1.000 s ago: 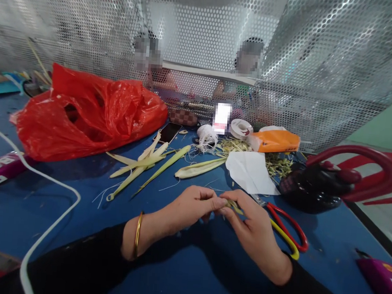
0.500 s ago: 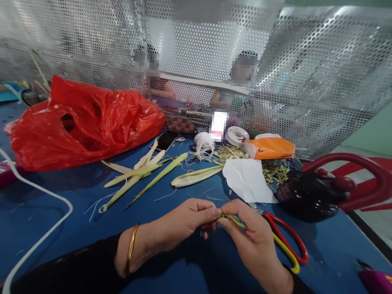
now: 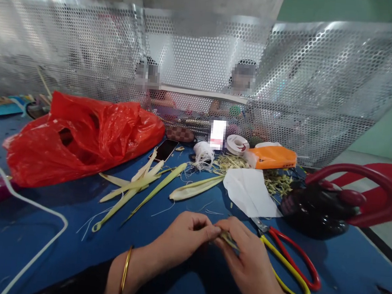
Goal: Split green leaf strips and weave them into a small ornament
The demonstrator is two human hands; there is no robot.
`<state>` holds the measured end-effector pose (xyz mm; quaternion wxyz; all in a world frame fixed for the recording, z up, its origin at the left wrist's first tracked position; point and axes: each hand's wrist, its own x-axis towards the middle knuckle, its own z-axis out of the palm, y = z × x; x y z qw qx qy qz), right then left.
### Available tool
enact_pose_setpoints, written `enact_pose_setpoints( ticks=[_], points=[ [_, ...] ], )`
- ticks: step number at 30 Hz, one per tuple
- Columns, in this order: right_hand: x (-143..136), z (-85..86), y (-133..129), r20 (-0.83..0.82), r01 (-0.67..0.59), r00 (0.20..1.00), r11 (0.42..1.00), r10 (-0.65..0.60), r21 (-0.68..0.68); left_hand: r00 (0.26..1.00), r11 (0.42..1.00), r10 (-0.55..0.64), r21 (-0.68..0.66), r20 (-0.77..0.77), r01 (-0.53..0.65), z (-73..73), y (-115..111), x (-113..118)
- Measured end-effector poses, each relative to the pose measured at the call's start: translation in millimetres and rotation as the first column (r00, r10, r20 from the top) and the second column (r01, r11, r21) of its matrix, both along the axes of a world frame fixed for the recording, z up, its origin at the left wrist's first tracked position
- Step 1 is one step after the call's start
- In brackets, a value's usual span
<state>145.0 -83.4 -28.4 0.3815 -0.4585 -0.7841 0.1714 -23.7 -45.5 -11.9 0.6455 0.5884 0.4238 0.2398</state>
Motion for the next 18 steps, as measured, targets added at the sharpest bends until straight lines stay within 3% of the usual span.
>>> enact_pose_setpoints(
  ticks=[5,13,18],
  points=[
    [1,-6.6,2,0.051,0.011,0.999,0.993,-0.017,0.121,0.999,1.000,0.029,0.004,0.017,-0.029,-1.1,0,0],
    [9,-27.5,11,0.132,-0.094,0.988,0.986,0.076,0.138,0.998,0.998,0.054,-0.044,0.028,-0.052,-11.4,2,-2],
    [9,-38.8,15,0.133,0.019,0.989,0.965,-0.056,0.260,0.997,0.996,-0.003,-0.090,0.080,0.010,-22.0,5,-4]
  ],
)
